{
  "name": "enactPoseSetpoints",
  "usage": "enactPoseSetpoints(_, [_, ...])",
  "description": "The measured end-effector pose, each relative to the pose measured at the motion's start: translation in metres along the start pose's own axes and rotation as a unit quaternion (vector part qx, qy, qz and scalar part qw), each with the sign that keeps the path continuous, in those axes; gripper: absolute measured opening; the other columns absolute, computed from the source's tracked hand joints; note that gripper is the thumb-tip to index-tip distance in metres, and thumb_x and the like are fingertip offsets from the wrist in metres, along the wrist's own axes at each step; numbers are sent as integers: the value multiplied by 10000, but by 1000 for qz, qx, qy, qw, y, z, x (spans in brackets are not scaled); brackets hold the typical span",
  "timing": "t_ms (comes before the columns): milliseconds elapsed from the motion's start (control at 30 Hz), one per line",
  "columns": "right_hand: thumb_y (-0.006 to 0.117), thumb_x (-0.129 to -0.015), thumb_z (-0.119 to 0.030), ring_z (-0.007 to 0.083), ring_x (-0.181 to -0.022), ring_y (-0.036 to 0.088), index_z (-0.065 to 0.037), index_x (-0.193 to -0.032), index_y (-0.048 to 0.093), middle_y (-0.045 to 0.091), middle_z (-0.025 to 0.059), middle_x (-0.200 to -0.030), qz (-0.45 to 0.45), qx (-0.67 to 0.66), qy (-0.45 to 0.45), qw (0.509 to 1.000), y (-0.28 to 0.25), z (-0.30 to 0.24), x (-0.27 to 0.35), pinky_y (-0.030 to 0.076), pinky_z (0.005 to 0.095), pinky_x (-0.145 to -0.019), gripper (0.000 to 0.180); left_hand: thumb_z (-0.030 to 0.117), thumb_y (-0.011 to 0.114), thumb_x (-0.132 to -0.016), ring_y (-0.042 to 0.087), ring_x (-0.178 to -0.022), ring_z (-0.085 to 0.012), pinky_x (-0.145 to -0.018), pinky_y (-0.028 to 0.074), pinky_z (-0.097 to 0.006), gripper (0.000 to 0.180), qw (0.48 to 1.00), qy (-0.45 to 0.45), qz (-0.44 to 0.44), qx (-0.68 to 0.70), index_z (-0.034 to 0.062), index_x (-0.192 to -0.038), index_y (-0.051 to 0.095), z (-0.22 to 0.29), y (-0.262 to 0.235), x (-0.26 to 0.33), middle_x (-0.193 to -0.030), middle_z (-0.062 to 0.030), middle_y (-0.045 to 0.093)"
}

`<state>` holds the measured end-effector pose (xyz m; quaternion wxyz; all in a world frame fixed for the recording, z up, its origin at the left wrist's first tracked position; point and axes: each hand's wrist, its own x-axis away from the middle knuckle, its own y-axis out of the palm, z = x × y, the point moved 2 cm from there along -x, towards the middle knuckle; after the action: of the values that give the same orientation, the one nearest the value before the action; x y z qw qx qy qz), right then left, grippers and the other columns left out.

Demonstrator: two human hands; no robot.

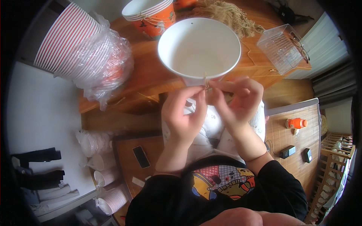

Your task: Attaching string handles to decorative paper buckets.

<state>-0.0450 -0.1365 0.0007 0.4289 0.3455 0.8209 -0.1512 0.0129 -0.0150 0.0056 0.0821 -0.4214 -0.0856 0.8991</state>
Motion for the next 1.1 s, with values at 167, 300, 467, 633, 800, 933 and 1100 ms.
enactPoseSetpoints(167, [660, -816, 79, 204, -932, 671, -42, -1084, 333, 693, 162, -928, -2, -118, 213, 970, -2, 5, 7, 502, 275, -817, 440, 71, 670, -833, 554, -613, -90, -519, 381, -200, 102, 985, -126, -17, 120, 45, -930, 686, -11, 6, 6, -773, -24, 647])
enactPoseSetpoints(300, [617, -875, 36, 180, -916, 659, -55, -1076, 398, 699, 150, -962, 31, -396, 403, 825, 2, 13, 14, 513, 300, -823, 311, 64, 659, -857, 525, -601, -46, -513, 356, -178, 123, 975, -135, -16, 177, 34, -970, 698, -18, 11, 9, -773, -10, 652])
enactPoseSetpoints(467, [607, -893, 3, 164, -917, 651, -67, -1047, 417, 700, 141, -963, 21, -457, 432, 777, 2, 19, 24, 482, 307, -878, 254, 51, 638, -884, 539, -670, -45, -596, 402, -177, 132, 958, -166, -69, 221, -13, -996, 666, -18, 11, 9, -878, -46, 671])
enactPoseSetpoints(633, [598, -895, 22, 143, -926, 644, -66, -1031, 420, 700, 127, -960, 32, -426, 426, 798, 5, 18, 29, 482, 287, -875, 240, 35, 620, -907, 555, -762, -52, -699, 445, -184, 151, 934, -205, -112, 269, -48, -1032, 636, -20, 12, 10, -989, -81, 678])
enactPoseSetpoints(800, [582, -901, 38, 131, -916, 642, -62, -1028, 419, 690, 119, -978, 56, -395, 399, 825, 7, 19, 29, 490, 280, -871, 231, 31, 629, -902, 585, -817, -59, -741, 461, -192, 145, 935, -190, -118, 275, -43, -1027, 640, -31, 16, 15, -993, -86, 681])
enactPoseSetpoints(933, [576, -905, 36, 134, -916, 642, -61, -1030, 416, 687, 119, -979, 53, -389, 396, 830, 7, 22, 31, 500, 290, -862, 226, 12, 644, -888, 574, -780, -45, -700, 449, -180, 137, 941, -178, -127, 259, -37, -1015, 642, -37, 17, 17, -955, -63, 681])
enactPoseSetpoints(1100, [575, -909, 24, 145, -912, 643, -63, -1040, 414, 681, 121, -967, 53, -392, 406, 824, 3, 29, 29, 515, 298, -842, 225, -23, 679, -844, 539, -665, -20, -563, 398, -163, 115, 963, -139, -113, 203, -11, -957, 665, -34, 19, 13, -841, -14, 673])
